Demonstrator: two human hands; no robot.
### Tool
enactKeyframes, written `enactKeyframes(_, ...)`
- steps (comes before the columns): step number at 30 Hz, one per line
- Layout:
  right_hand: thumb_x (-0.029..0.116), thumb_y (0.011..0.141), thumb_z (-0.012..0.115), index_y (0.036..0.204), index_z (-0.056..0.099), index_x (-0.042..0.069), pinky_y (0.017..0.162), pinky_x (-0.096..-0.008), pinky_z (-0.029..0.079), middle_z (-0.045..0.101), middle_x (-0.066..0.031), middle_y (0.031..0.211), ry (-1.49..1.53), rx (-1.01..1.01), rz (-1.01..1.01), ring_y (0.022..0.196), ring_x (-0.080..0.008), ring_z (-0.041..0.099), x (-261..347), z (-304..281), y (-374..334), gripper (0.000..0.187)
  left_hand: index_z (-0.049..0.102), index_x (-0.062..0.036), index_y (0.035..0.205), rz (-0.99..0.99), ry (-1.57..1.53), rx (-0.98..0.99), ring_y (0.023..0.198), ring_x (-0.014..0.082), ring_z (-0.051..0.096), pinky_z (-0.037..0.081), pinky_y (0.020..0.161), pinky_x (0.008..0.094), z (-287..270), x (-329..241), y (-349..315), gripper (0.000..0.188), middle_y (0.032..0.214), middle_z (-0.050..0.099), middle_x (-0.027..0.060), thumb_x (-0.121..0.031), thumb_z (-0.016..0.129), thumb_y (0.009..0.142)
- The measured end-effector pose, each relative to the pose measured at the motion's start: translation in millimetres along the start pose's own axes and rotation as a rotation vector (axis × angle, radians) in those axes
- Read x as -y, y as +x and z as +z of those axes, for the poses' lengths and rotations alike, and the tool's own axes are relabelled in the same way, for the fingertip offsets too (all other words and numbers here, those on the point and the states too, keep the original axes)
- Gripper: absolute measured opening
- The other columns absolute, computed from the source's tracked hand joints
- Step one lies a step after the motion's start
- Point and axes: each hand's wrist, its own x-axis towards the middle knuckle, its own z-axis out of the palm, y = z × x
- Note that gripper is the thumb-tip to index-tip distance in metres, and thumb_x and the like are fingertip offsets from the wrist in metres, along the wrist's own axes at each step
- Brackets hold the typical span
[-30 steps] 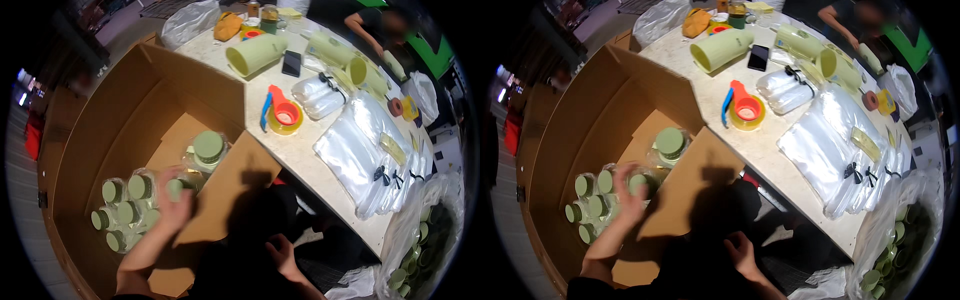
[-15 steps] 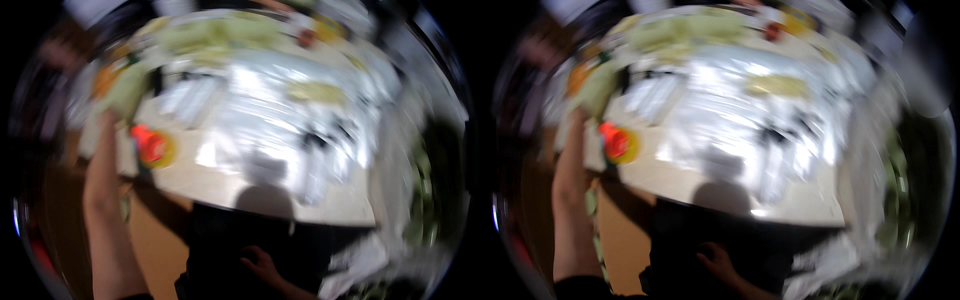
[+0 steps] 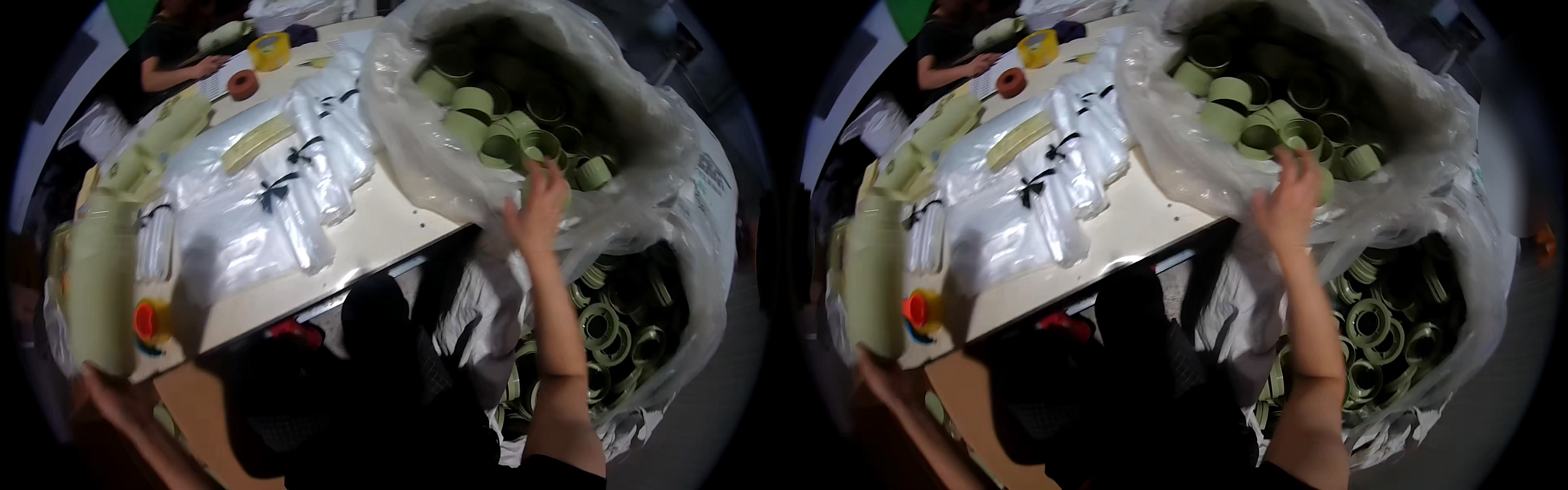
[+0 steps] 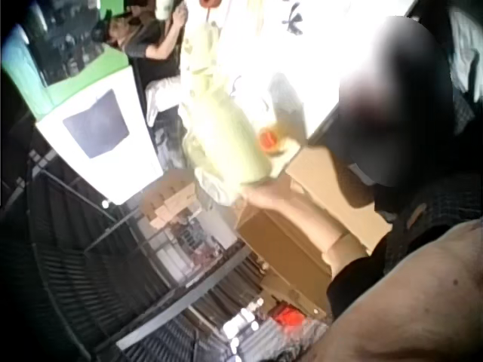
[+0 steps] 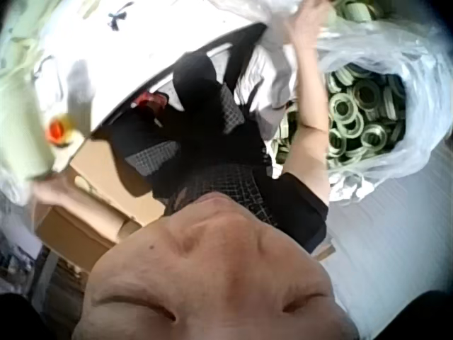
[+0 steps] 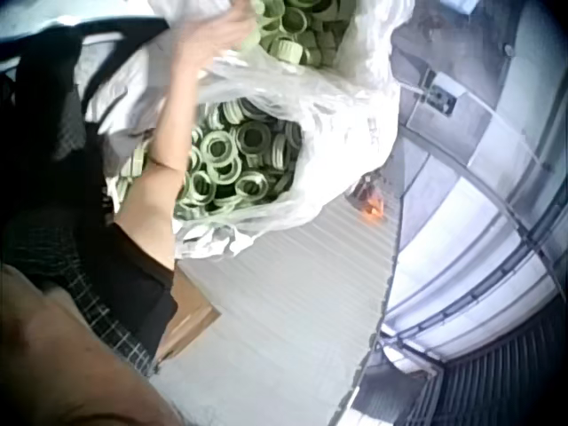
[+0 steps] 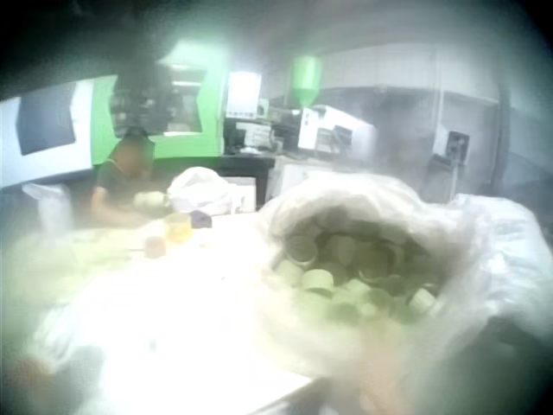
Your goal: The person assembles plastic water bottles by inserting inner components and attaching lids, places each assembled bottle into a plastic bag, and then places the bagged bottles into a large cardboard box.
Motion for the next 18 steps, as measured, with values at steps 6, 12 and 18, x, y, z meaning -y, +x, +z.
enactKeyframes(6, 0.021, 0.066, 0.084, 0.127, 0.061, 0.014, 0.098, -0.0465, 0.047, 0.057, -0.0138, 0.125, -0.098, 0.167, 0.035, 0.113, -0.0359, 0.055, -87.2, -12.8, 2.2, 0.065, 0.052, 0.0012, 0.138, -0.399, -0.068, 0.178, 0.129, 0.0289, 0.053, 0.04, 0.112, 0.0453, 58.0, 101.8, -141.1, 0.045, 0.14, 0.057, 0.0132, -0.029, 0.046, 0.104)
enactKeyframes(12, 0.06, 0.094, 0.049, 0.146, 0.045, 0.001, 0.113, -0.0401, 0.033, 0.05, -0.0188, 0.143, 1.31, 0.33, 0.126, 0.135, -0.031, 0.045, 93.8, -50.8, -87.8, 0.079, 0.053, 0.0012, 0.136, -0.575, -0.021, 0.311, 0.126, 0.028, 0.057, 0.045, 0.108, 0.0443, 61.9, 95.7, -220.7, 0.041, 0.136, 0.06, 0.0139, -0.025, 0.045, 0.106)
enactKeyframes(18, 0.049, 0.101, 0.046, 0.145, 0.041, 0.001, 0.111, -0.0377, 0.035, 0.052, -0.0154, 0.138, 1.929, 0.792, 0.71, 0.129, -0.0268, 0.049, 166.2, -57.4, -145.2, 0.065, 0.055, 0.0053, 0.125, 0.26, 0.355, 0.387, 0.114, 0.0274, 0.06, 0.044, 0.103, 0.0389, 60.9, 33.7, -266.0, 0.032, 0.122, 0.063, 0.0173, -0.015, 0.045, 0.102)
